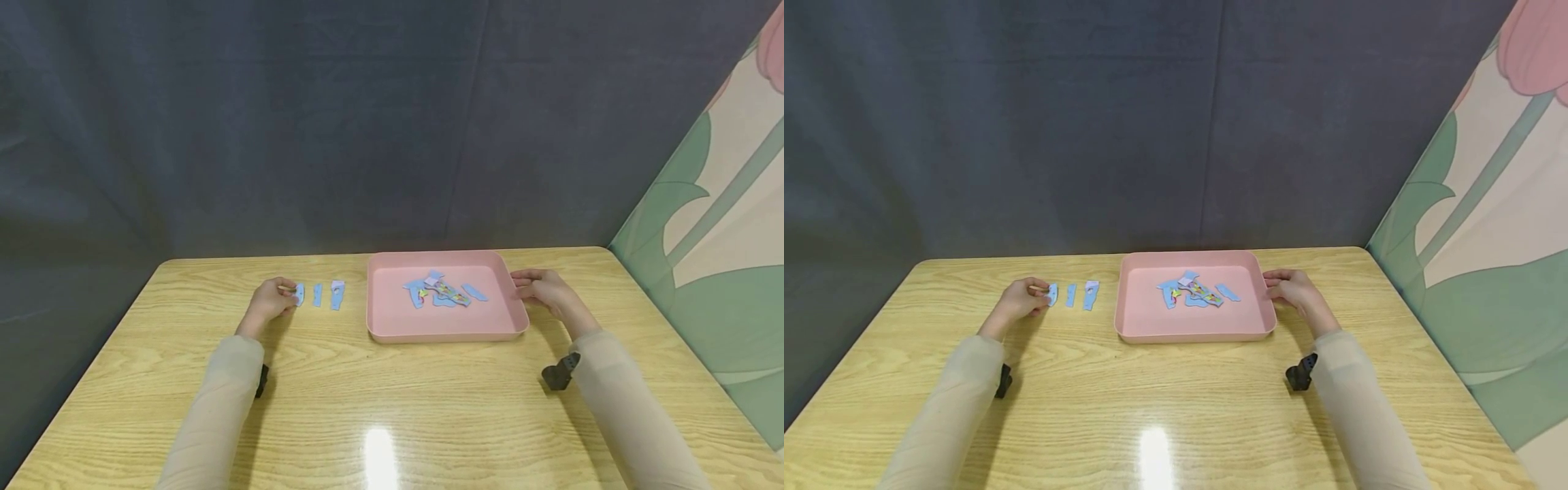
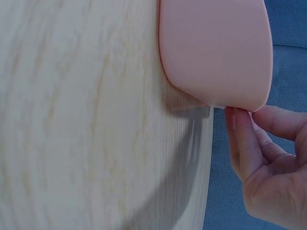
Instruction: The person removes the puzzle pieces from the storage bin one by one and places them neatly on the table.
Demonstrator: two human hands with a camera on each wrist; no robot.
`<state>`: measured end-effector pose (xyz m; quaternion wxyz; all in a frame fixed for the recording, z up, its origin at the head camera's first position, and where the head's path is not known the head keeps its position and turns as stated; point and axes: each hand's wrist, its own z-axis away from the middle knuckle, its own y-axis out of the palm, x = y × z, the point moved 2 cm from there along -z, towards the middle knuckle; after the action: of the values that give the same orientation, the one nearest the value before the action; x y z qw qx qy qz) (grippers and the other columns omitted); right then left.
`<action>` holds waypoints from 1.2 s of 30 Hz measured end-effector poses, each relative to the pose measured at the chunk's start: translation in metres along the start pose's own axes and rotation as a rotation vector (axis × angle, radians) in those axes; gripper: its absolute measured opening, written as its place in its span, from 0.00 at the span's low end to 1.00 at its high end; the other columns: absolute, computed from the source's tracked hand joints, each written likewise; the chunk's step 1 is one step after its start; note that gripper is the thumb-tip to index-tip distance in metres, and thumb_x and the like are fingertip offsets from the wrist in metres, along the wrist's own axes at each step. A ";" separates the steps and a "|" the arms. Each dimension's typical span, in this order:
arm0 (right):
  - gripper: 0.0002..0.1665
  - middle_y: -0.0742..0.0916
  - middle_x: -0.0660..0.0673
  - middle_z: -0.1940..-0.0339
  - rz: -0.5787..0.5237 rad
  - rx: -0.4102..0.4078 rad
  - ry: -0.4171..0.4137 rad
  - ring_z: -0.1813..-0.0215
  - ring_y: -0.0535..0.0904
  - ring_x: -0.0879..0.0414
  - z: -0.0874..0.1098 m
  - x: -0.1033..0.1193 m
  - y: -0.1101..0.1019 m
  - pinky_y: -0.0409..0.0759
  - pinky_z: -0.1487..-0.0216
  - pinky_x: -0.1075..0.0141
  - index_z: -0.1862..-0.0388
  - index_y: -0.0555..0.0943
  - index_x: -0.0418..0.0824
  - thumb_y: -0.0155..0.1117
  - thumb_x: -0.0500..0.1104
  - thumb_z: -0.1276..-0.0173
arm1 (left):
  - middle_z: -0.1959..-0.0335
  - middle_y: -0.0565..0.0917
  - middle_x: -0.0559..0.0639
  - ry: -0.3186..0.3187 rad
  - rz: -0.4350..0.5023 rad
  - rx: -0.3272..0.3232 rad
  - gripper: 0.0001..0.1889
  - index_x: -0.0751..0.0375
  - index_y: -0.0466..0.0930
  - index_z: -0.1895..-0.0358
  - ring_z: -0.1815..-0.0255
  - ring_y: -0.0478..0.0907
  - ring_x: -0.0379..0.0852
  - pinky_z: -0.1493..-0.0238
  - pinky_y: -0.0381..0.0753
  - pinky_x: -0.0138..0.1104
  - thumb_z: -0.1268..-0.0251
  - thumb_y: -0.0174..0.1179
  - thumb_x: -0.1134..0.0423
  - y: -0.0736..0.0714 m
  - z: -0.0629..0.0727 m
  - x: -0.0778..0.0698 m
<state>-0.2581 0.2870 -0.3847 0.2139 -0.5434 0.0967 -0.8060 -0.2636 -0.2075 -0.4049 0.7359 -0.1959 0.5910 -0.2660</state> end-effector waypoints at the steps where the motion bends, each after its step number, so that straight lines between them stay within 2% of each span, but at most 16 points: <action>1: 0.35 0.66 0.27 0.29 -0.001 0.000 0.000 0.58 0.79 0.71 0.000 0.000 0.000 0.81 0.50 0.75 0.28 0.55 0.26 0.53 0.33 0.31 | 0.68 0.77 0.52 0.003 -0.003 -0.001 0.22 0.76 0.67 0.39 0.80 0.71 0.36 0.76 0.73 0.24 0.35 0.54 0.71 0.000 0.000 0.000; 6: 0.36 0.65 0.26 0.29 -0.004 0.002 0.000 0.61 0.78 0.74 0.000 0.000 0.000 0.82 0.51 0.76 0.28 0.55 0.25 0.54 0.33 0.32 | 0.68 0.76 0.51 -0.007 -0.049 -0.032 0.20 0.74 0.70 0.41 0.81 0.69 0.37 0.77 0.71 0.26 0.35 0.55 0.69 -0.002 0.002 0.000; 11: 0.36 0.66 0.26 0.30 -0.008 -0.001 -0.002 0.62 0.77 0.74 0.000 0.000 -0.001 0.82 0.52 0.76 0.28 0.55 0.25 0.54 0.32 0.32 | 0.58 0.78 0.61 -0.008 -0.085 -0.065 0.21 0.73 0.70 0.40 0.77 0.73 0.40 0.74 0.73 0.28 0.34 0.55 0.67 -0.002 0.003 -0.002; 15: 0.36 0.68 0.27 0.32 -0.008 0.003 -0.014 0.62 0.77 0.74 0.000 -0.001 -0.001 0.82 0.52 0.76 0.29 0.55 0.24 0.54 0.32 0.32 | 0.47 0.77 0.69 0.032 -0.056 -0.057 0.21 0.73 0.69 0.39 0.61 0.79 0.53 0.62 0.80 0.35 0.32 0.54 0.66 0.002 0.002 -0.007; 17: 0.36 0.69 0.27 0.33 -0.011 0.005 -0.017 0.62 0.77 0.73 0.000 -0.001 -0.001 0.82 0.53 0.76 0.29 0.55 0.24 0.53 0.31 0.33 | 0.44 0.75 0.70 0.066 -0.036 -0.045 0.22 0.73 0.68 0.37 0.50 0.77 0.60 0.52 0.81 0.41 0.31 0.53 0.66 0.004 0.002 -0.011; 19: 0.36 0.69 0.27 0.33 -0.014 0.005 -0.019 0.62 0.77 0.74 0.000 -0.001 -0.001 0.82 0.53 0.76 0.29 0.55 0.23 0.54 0.31 0.33 | 0.41 0.74 0.70 0.092 -0.012 -0.036 0.23 0.72 0.67 0.36 0.41 0.73 0.64 0.45 0.79 0.46 0.31 0.53 0.66 0.006 0.000 -0.015; 23: 0.35 0.69 0.27 0.32 -0.012 0.003 -0.018 0.62 0.77 0.74 0.001 0.001 0.000 0.82 0.52 0.76 0.29 0.55 0.24 0.53 0.32 0.32 | 0.38 0.71 0.70 0.138 0.060 -0.019 0.24 0.71 0.65 0.34 0.36 0.69 0.65 0.37 0.74 0.50 0.31 0.53 0.67 0.013 -0.001 -0.030; 27: 0.35 0.68 0.27 0.32 -0.008 0.000 -0.018 0.62 0.77 0.74 0.001 0.002 0.000 0.82 0.52 0.76 0.29 0.55 0.24 0.53 0.32 0.32 | 0.37 0.71 0.70 0.196 0.115 -0.014 0.24 0.71 0.64 0.33 0.36 0.70 0.65 0.35 0.73 0.50 0.31 0.53 0.69 0.023 0.001 -0.050; 32: 0.35 0.67 0.26 0.31 -0.011 0.003 -0.022 0.62 0.77 0.74 0.002 0.001 0.000 0.82 0.53 0.76 0.29 0.55 0.23 0.53 0.32 0.32 | 0.38 0.73 0.68 0.276 0.121 -0.003 0.23 0.70 0.67 0.35 0.38 0.73 0.63 0.38 0.76 0.48 0.33 0.54 0.69 0.039 0.002 -0.075; 36: 0.35 0.67 0.26 0.31 -0.012 -0.001 -0.020 0.61 0.77 0.74 0.002 0.001 0.000 0.82 0.53 0.77 0.29 0.55 0.24 0.53 0.32 0.32 | 0.40 0.76 0.65 0.305 0.099 0.019 0.23 0.67 0.69 0.36 0.39 0.75 0.61 0.40 0.79 0.45 0.34 0.56 0.69 0.056 0.002 -0.092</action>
<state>-0.2566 0.2866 -0.3835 0.2098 -0.5521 0.0918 -0.8017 -0.2676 -0.1069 -0.3680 0.6517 -0.1170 0.7023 -0.2614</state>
